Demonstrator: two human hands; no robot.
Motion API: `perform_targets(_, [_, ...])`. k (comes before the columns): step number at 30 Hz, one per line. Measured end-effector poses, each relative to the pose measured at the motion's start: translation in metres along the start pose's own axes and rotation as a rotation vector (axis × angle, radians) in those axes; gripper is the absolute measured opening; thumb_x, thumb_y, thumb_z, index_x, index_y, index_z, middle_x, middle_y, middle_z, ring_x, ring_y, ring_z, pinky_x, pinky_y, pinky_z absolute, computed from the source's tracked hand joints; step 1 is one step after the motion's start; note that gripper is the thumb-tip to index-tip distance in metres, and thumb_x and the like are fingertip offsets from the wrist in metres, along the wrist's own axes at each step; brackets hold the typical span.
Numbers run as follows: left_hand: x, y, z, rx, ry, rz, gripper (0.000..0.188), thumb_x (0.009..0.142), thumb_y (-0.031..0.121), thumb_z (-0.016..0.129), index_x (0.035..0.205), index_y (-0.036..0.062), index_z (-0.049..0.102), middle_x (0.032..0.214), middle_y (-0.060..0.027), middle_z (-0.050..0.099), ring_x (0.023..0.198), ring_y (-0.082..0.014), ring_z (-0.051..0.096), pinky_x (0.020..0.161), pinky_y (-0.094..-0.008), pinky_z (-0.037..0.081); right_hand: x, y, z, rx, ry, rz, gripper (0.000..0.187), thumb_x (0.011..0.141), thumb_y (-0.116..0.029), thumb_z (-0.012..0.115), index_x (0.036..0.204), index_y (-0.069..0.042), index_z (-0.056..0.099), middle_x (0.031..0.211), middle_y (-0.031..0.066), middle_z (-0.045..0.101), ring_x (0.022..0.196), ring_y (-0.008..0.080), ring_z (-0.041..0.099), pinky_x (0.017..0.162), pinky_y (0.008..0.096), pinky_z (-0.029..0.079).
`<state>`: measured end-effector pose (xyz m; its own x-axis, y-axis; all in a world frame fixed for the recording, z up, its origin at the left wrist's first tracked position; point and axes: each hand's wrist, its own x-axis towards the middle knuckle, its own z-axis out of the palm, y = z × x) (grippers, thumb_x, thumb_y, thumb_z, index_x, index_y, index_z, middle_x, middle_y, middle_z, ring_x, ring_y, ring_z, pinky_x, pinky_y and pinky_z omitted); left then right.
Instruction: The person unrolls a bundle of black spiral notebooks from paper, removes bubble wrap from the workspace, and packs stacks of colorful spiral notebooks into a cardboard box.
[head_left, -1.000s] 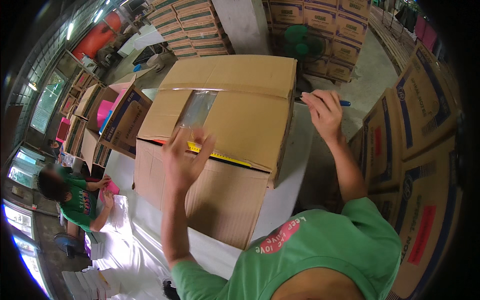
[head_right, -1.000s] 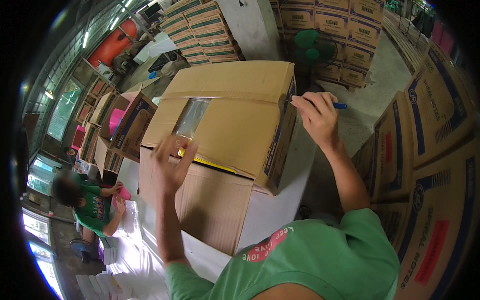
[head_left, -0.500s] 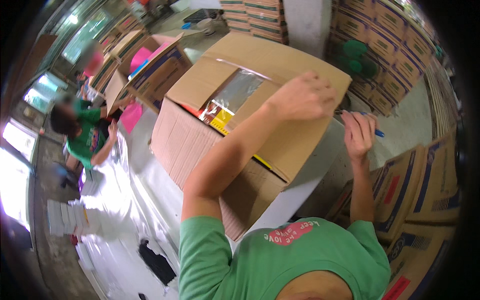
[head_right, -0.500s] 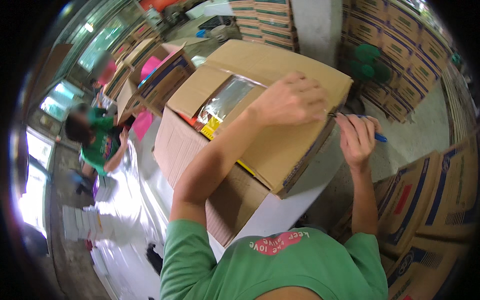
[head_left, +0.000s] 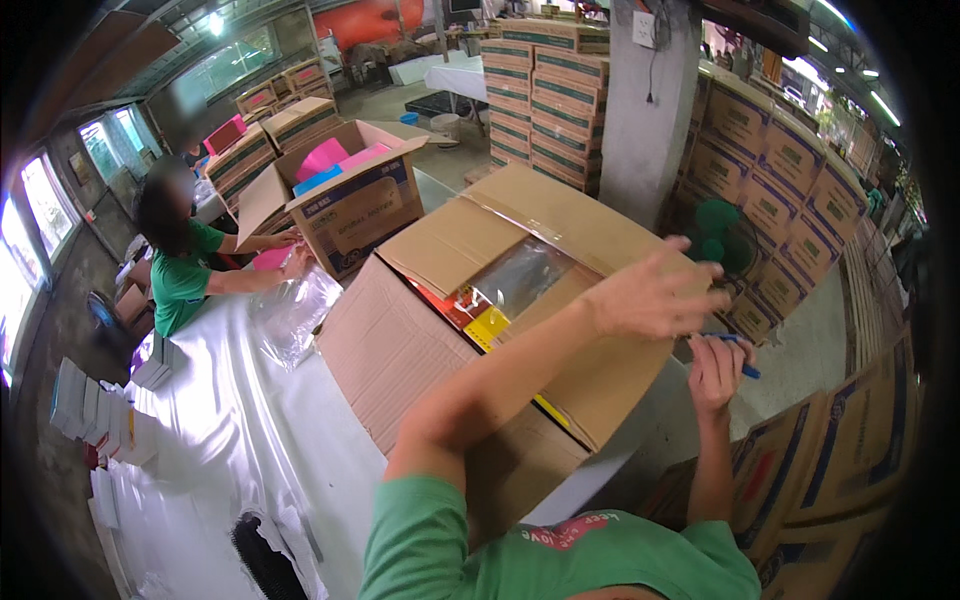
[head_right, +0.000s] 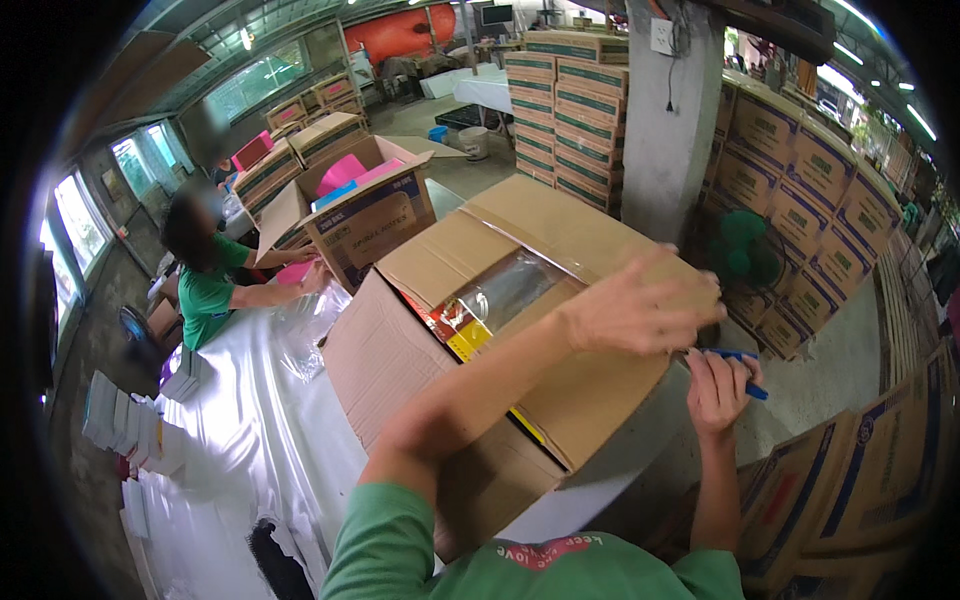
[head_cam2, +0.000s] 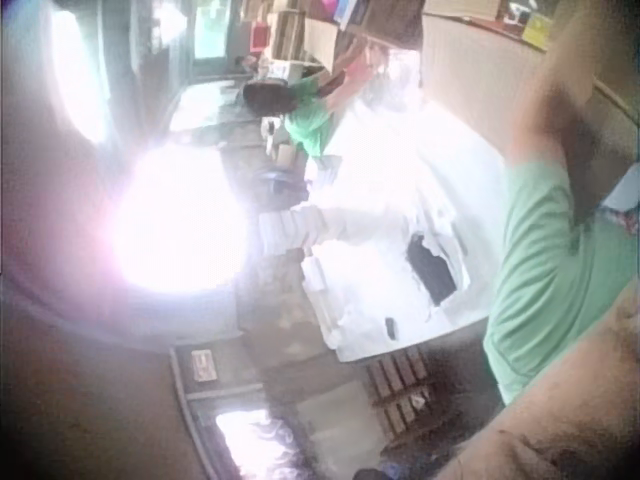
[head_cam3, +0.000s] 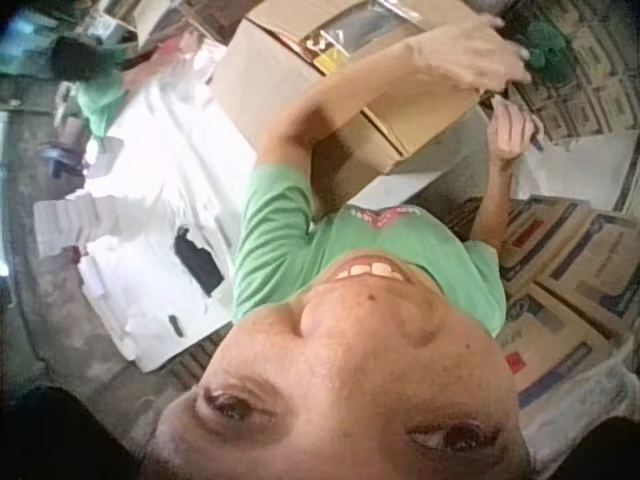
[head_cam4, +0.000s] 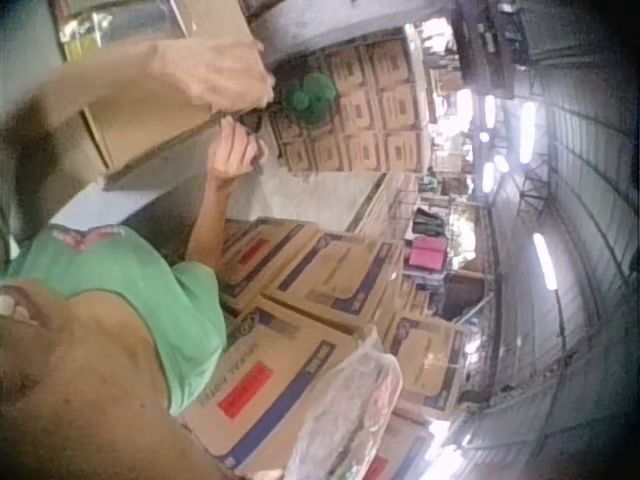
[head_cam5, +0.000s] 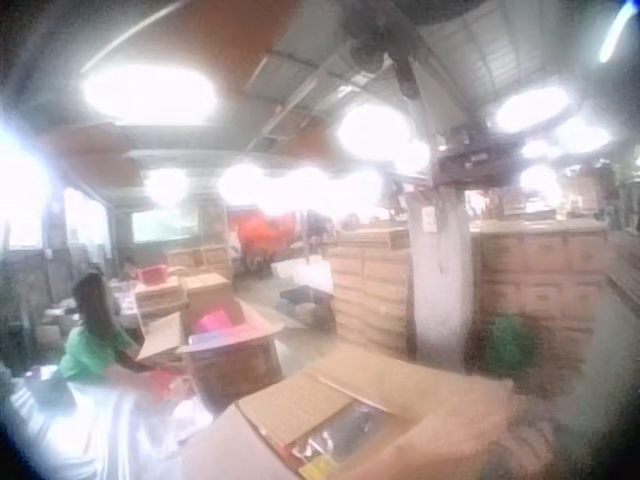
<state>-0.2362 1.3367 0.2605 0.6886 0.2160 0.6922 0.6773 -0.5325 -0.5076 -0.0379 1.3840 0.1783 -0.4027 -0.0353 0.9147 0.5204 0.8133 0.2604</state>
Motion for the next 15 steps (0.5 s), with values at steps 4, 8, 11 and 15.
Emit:
perform_targets(4, [-0.013, -0.004, 0.006, 0.102, 0.208, 0.101, 0.013, 0.071, 0.028, 0.063, 0.08, 0.0202, 0.058, 0.109, 0.0091, 0.052, 0.117, -0.0148, 0.045, 0.089, -0.0483, 0.041, 0.003, -0.006, 0.003, -0.003, -0.02, 0.027, 0.005, 0.08, -0.005, 0.063, 0.084, -0.006, 0.065, 0.081, 0.0031, 0.056, 0.073, 0.0221, 0.051, 0.077, 0.0432, 0.039])
perform_targets(8, [-0.016, -0.007, 0.013, 0.169, 0.297, 0.186, 0.007, 0.071, 0.027, 0.06, 0.073, 0.0199, 0.058, 0.096, 0.0068, 0.053, 0.107, -0.0134, 0.051, 0.085, -0.046, 0.042, 0.004, -0.007, 0.0, -0.093, -0.002, -0.055, 0.005, 0.081, -0.005, 0.062, 0.086, -0.006, 0.064, 0.081, 0.0051, 0.057, 0.075, 0.0223, 0.053, 0.076, 0.0432, 0.039])
perform_targets(11, [-0.025, -0.012, 0.014, 0.184, 0.217, 0.212, 0.004, 0.068, 0.023, 0.058, 0.066, 0.0196, 0.058, 0.088, 0.0045, 0.052, 0.101, -0.0148, 0.052, 0.083, -0.044, 0.043, 0.009, 0.0, -0.005, -0.095, 0.033, -0.033, 0.006, 0.082, -0.005, 0.061, 0.087, -0.006, 0.064, 0.082, 0.0051, 0.058, 0.075, 0.0219, 0.053, 0.077, 0.0432, 0.039])
perform_targets(15, [-0.016, -0.019, 0.012, 0.366, 0.128, -0.06, 0.006, 0.067, 0.02, 0.056, 0.066, 0.0158, 0.06, 0.085, 0.0029, 0.054, 0.096, -0.017, 0.052, 0.087, -0.0454, 0.039, 0.006, -0.006, -0.003, -0.083, -0.064, -0.061, 0.011, 0.083, 0.0, 0.059, 0.089, -0.006, 0.065, 0.084, 0.0041, 0.059, 0.076, 0.0209, 0.053, 0.076, 0.0433, 0.039])
